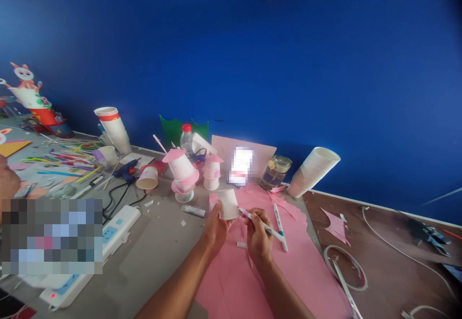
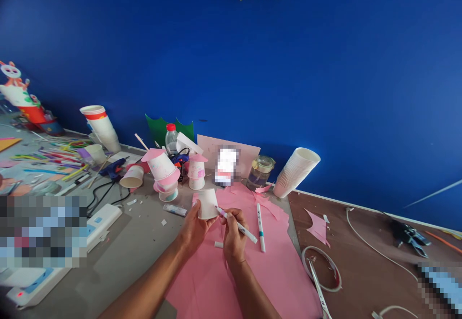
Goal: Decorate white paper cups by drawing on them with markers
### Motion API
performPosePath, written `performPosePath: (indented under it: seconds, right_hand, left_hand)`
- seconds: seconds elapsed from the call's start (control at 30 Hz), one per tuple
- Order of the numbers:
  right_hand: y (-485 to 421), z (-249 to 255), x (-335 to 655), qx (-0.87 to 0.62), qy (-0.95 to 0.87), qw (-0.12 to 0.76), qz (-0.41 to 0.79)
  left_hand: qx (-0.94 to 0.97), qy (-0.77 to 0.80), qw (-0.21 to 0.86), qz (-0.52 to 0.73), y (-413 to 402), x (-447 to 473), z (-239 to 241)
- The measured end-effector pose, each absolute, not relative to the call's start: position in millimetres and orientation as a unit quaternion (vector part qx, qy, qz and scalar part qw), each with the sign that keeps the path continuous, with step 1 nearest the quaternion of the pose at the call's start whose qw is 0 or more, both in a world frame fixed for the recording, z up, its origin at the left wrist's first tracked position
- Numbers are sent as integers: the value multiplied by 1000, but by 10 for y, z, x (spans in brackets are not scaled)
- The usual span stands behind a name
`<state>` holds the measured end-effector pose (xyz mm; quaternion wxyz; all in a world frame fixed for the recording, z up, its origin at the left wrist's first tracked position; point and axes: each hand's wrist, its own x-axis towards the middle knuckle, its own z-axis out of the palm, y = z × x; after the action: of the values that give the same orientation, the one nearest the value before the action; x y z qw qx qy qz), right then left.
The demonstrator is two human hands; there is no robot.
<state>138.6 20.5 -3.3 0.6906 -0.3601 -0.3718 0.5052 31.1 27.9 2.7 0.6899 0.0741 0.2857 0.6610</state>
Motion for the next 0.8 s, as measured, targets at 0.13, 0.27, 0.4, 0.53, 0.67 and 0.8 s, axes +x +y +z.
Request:
performPosePath:
  seconds: [0.13,0.27,0.4,0.53,0.67,0.8]
  right_hand:
    - [216,-60,1395,-378,-389,679,494]
    - [228,-86,1404,-397,-405,667,483]
    - [217,-54,1402,-372,-401,670,502]
    - [200,6,1389,-328,-415,664,529]
    - [223,26,1383,-343,-357,689,529]
    - [247,35,1380,-371,-331,700,513]
  left_hand:
    - [86,288,685,664,256,327,92]
    - [87,292,685,662,257,326,106]
    - [101,289,692,654,256,322,108]
    - [110,290,702,641,258,317,93]
    - [96,283,697,652,260,309,65]
    - [89,264,695,663,255,303,54]
